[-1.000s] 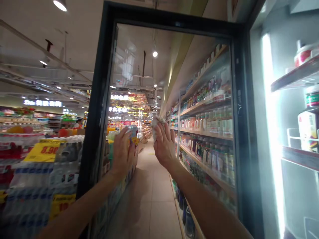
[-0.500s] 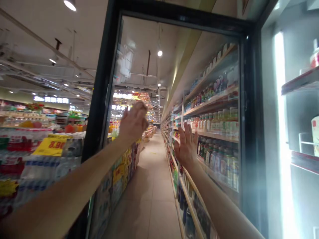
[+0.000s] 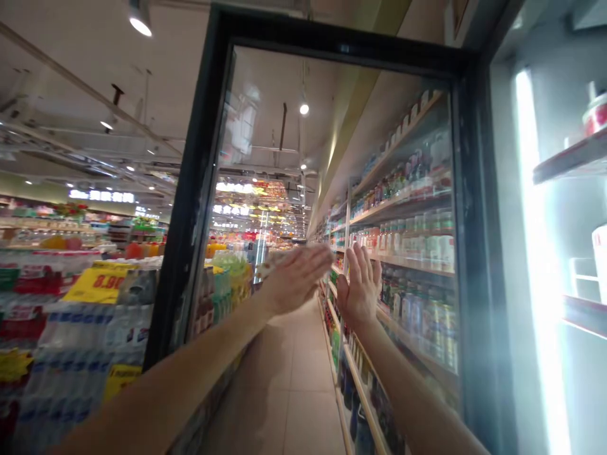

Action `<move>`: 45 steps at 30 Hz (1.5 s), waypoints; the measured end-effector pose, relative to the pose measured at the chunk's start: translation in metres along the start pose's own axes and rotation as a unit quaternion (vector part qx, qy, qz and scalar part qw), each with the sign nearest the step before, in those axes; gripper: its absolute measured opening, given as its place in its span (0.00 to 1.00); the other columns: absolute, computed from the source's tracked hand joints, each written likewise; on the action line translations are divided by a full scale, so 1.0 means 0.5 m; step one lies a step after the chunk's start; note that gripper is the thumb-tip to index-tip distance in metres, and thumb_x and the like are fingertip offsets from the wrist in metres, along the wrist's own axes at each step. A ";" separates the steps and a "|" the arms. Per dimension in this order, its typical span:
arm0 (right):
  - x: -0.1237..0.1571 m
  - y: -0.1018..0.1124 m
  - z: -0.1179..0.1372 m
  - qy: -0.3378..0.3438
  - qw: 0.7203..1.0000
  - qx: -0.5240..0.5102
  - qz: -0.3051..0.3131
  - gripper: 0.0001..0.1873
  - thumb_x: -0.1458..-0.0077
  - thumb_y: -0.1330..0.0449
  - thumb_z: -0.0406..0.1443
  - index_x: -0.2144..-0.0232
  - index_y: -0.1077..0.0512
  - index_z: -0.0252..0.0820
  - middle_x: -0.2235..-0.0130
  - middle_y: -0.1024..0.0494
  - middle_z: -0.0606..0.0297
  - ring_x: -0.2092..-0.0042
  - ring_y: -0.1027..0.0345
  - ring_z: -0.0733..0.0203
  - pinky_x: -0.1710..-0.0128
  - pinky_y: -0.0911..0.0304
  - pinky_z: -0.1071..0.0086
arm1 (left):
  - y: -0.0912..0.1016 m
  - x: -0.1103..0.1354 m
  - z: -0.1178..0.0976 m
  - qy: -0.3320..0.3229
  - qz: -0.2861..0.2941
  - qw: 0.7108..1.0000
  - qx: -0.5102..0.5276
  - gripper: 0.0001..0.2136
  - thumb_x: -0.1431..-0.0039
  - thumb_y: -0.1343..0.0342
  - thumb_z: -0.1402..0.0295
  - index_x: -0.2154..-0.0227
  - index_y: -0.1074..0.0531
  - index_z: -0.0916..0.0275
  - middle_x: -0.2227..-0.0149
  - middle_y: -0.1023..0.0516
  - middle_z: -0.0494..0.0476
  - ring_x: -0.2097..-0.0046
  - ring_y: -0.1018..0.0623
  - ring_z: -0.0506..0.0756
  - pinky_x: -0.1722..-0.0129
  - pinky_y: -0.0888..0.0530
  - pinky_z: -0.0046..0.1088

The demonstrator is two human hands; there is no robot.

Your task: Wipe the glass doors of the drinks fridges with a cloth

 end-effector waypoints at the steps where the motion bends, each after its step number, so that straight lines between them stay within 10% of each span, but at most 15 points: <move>1: 0.001 0.000 0.000 -0.003 1.000 -0.002 0.002 0.30 0.42 0.55 0.36 0.37 0.53 0.45 0.39 0.39 0.53 0.36 0.50 0.54 0.39 0.56 0.50 | 0.018 0.001 0.056 0.053 -0.001 0.999 -0.005 0.23 0.39 0.58 0.66 0.41 0.44 0.61 0.37 0.43 0.57 0.35 0.47 0.55 0.37 0.48 0.42; 6: -0.001 0.003 0.005 0.003 1.000 -0.008 0.004 0.30 0.42 0.54 0.36 0.37 0.52 0.47 0.39 0.39 0.56 0.36 0.51 0.54 0.38 0.56 0.51 | 0.125 0.030 0.301 0.359 -0.119 0.925 -0.041 0.21 0.39 0.57 0.66 0.43 0.40 0.60 0.37 0.43 0.59 0.35 0.46 0.61 0.38 0.50 0.51; 9: -0.001 0.005 0.006 0.011 1.000 -0.016 0.001 0.28 0.42 0.55 0.36 0.38 0.50 0.47 0.40 0.38 0.56 0.36 0.51 0.54 0.39 0.55 0.52 | 0.102 0.017 0.238 0.322 -0.097 0.941 -0.044 0.21 0.39 0.58 0.67 0.43 0.40 0.62 0.37 0.43 0.59 0.35 0.46 0.61 0.38 0.48 0.50; 15: 0.002 0.009 0.001 0.016 0.999 -0.031 -0.018 0.27 0.42 0.55 0.35 0.40 0.46 0.45 0.41 0.37 0.54 0.37 0.47 0.55 0.40 0.52 0.54 | 0.001 -0.019 -0.019 -0.048 0.016 0.999 -0.007 0.20 0.37 0.60 0.66 0.42 0.41 0.59 0.37 0.43 0.52 0.35 0.47 0.54 0.37 0.47 0.36; 17: 0.002 0.010 0.000 0.015 0.999 -0.033 -0.021 0.27 0.42 0.55 0.35 0.40 0.45 0.45 0.41 0.36 0.54 0.37 0.47 0.55 0.40 0.53 0.54 | 0.014 -0.019 0.027 -0.041 0.022 0.999 -0.003 0.20 0.37 0.60 0.66 0.42 0.42 0.57 0.37 0.42 0.52 0.35 0.46 0.53 0.37 0.47 0.38; 23: -0.002 0.009 0.003 0.009 1.000 -0.013 -0.009 0.24 0.42 0.55 0.36 0.43 0.41 0.45 0.42 0.35 0.55 0.38 0.46 0.54 0.40 0.51 0.53 | 0.129 0.050 0.319 0.341 -0.117 0.931 -0.051 0.23 0.39 0.57 0.66 0.42 0.43 0.64 0.36 0.45 0.63 0.35 0.48 0.61 0.37 0.51 0.46; 27: -0.002 0.008 0.006 0.022 1.000 -0.016 -0.011 0.22 0.42 0.54 0.36 0.45 0.38 0.44 0.42 0.34 0.55 0.37 0.48 0.54 0.40 0.52 0.53 | 0.089 0.044 0.227 0.307 -0.085 0.947 -0.036 0.23 0.39 0.56 0.67 0.42 0.43 0.68 0.36 0.47 0.65 0.34 0.51 0.61 0.36 0.50 0.43; 32: 0.001 0.005 0.000 0.020 0.999 -0.031 -0.021 0.23 0.42 0.55 0.35 0.45 0.38 0.45 0.43 0.32 0.57 0.38 0.47 0.54 0.40 0.52 0.54 | -0.004 -0.027 0.006 -0.049 0.039 0.998 0.018 0.21 0.37 0.58 0.66 0.42 0.42 0.59 0.37 0.43 0.54 0.34 0.48 0.54 0.37 0.47 0.37; 34: 0.001 0.005 0.000 0.023 0.999 -0.032 -0.023 0.23 0.42 0.55 0.35 0.45 0.38 0.45 0.44 0.32 0.57 0.38 0.46 0.54 0.40 0.52 0.54 | 0.001 -0.040 0.033 -0.063 0.047 0.997 0.019 0.21 0.37 0.58 0.66 0.42 0.42 0.57 0.37 0.43 0.53 0.35 0.48 0.53 0.37 0.47 0.37; 40: -0.001 0.008 0.003 0.020 0.999 -0.029 -0.013 0.22 0.42 0.55 0.35 0.46 0.38 0.44 0.43 0.33 0.56 0.37 0.47 0.55 0.40 0.53 0.54 | 0.114 0.008 0.320 0.317 -0.133 0.938 -0.038 0.23 0.39 0.57 0.66 0.41 0.43 0.64 0.36 0.45 0.62 0.35 0.49 0.60 0.37 0.49 0.43; 42: -0.001 0.008 0.003 0.017 0.999 -0.033 -0.016 0.22 0.41 0.55 0.36 0.45 0.39 0.45 0.43 0.33 0.57 0.37 0.48 0.55 0.40 0.53 0.54 | 0.115 0.020 0.311 0.341 -0.147 0.927 -0.042 0.24 0.39 0.57 0.65 0.41 0.44 0.65 0.36 0.46 0.63 0.34 0.50 0.61 0.36 0.50 0.44; 45: 0.001 0.010 0.002 0.024 0.998 -0.048 -0.031 0.23 0.41 0.55 0.36 0.43 0.40 0.43 0.43 0.32 0.55 0.37 0.47 0.54 0.40 0.52 0.54 | 0.057 0.002 0.171 0.245 -0.064 0.967 -0.034 0.23 0.38 0.58 0.65 0.41 0.45 0.66 0.36 0.47 0.63 0.34 0.51 0.61 0.37 0.48 0.43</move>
Point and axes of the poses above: each hand's wrist, its own x-axis away from the middle knuckle, its own y-axis out of the back of the hand, z = x × y, the point moved 7 cm from there along -x, towards the middle knuckle
